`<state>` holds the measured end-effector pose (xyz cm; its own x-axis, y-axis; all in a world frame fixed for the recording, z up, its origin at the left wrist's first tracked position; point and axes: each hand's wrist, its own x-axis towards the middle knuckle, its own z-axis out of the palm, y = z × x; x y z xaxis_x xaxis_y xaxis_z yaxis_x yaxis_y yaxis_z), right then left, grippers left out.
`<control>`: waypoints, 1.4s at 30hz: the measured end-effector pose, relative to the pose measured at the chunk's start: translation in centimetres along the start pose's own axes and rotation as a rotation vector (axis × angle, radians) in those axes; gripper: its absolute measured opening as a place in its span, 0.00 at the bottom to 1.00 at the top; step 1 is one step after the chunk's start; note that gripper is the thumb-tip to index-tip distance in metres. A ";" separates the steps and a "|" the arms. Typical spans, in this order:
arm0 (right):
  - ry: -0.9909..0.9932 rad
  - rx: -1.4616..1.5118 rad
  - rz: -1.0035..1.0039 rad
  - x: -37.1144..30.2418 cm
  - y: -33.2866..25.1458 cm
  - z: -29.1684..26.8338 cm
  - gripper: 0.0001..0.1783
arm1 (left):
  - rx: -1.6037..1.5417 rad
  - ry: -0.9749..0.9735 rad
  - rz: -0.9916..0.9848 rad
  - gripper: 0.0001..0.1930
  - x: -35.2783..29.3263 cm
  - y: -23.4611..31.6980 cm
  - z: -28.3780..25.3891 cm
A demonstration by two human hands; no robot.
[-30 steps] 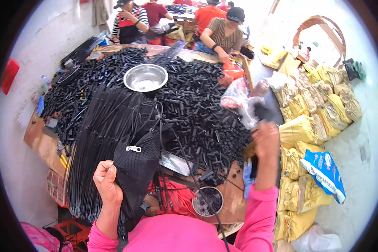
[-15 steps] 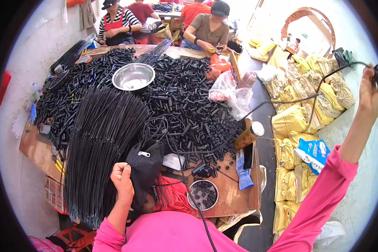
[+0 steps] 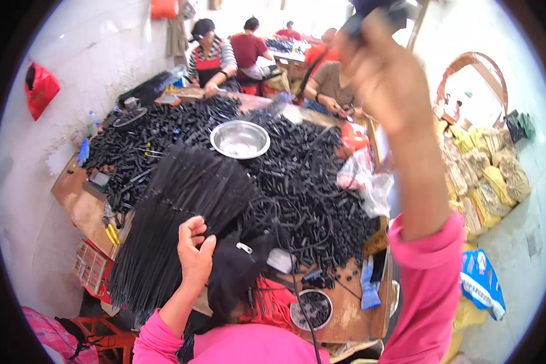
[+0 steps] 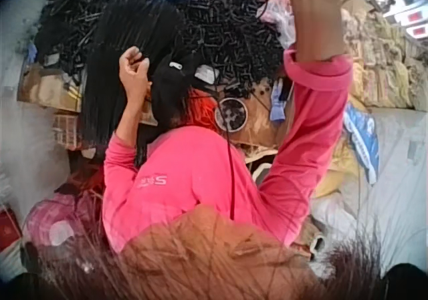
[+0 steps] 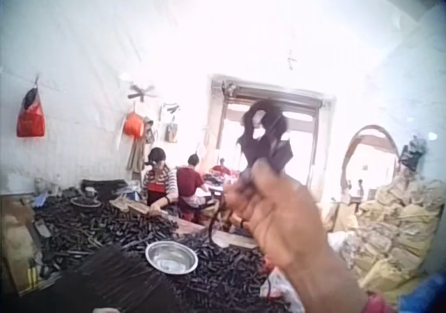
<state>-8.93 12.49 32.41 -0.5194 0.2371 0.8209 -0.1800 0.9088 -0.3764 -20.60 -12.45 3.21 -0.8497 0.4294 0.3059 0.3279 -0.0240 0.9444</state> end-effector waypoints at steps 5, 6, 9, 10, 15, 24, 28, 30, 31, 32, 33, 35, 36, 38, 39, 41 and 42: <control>-0.232 0.501 0.378 -6.6 -1.7 9.2 0.17 | -0.388 -0.090 0.225 0.17 3.7 8.3 -1.4; -0.257 0.516 0.402 -7.7 -2.1 10.9 0.18 | -0.369 -0.109 0.195 0.17 4.3 8.7 -1.3; -0.066 0.413 0.197 -9.7 -2.3 14.5 0.22 | -0.543 -0.129 0.102 0.14 5.0 10.7 -0.2; 0.004 0.329 0.116 -9.9 -3.0 15.3 0.21 | -0.582 -0.103 0.037 0.14 5.1 9.9 0.1; 0.185 -0.073 -0.173 -12.8 -4.0 17.3 0.21 | -1.043 -0.233 -0.007 0.27 4.0 8.9 1.0; 0.048 -0.152 -0.371 -20.3 -4.4 17.6 0.11 | -1.264 -0.293 -0.200 0.33 2.1 6.9 -0.7; -0.033 -0.215 -0.371 -21.5 -5.3 16.1 0.16 | -1.282 -0.286 -0.279 0.34 2.5 5.8 -1.7; -0.027 -0.056 -0.198 -22.0 -5.4 15.4 0.19 | -1.267 -0.372 -0.245 0.35 2.9 5.5 -2.2; 0.001 0.021 -0.114 -22.0 -5.4 15.6 0.22 | -1.249 -0.359 -0.253 0.35 2.9 5.7 -2.3; 0.031 0.096 -0.029 -21.9 -5.5 15.8 0.25 | -1.247 -0.356 -0.261 0.35 2.8 5.7 -2.2; 0.028 0.096 -0.021 -21.6 -5.8 15.7 0.25 | -1.186 -0.309 -0.286 0.37 2.8 5.7 -2.0; -0.107 0.305 0.189 -20.7 -6.6 15.4 0.33 | -1.130 -0.270 -0.300 0.38 2.5 5.3 -1.7; -0.106 0.301 0.200 -20.5 -6.7 15.6 0.33 | -1.129 -0.274 -0.311 0.38 2.3 5.1 -1.6; -0.173 0.428 0.428 -20.2 -6.6 16.0 0.34 | -0.891 -0.254 -0.199 0.34 1.9 4.8 -1.3; -0.178 0.461 0.447 -20.2 -6.1 16.2 0.29 | -0.890 -0.284 -0.141 0.28 1.8 5.1 -1.2; -0.203 0.518 0.559 -20.1 -5.3 16.4 0.25 | -0.799 -0.291 -0.195 0.28 2.1 5.1 -1.2; -0.232 0.585 0.657 -20.1 -4.9 16.5 0.23 | -0.704 -0.286 -0.234 0.28 2.4 5.1 -1.5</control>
<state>-11.41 -2.45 10.63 -0.8110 0.5133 0.2807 -0.1507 0.2803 -0.9480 -21.54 -12.87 8.98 -0.6939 0.7069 0.1372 -0.2655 -0.4282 0.8638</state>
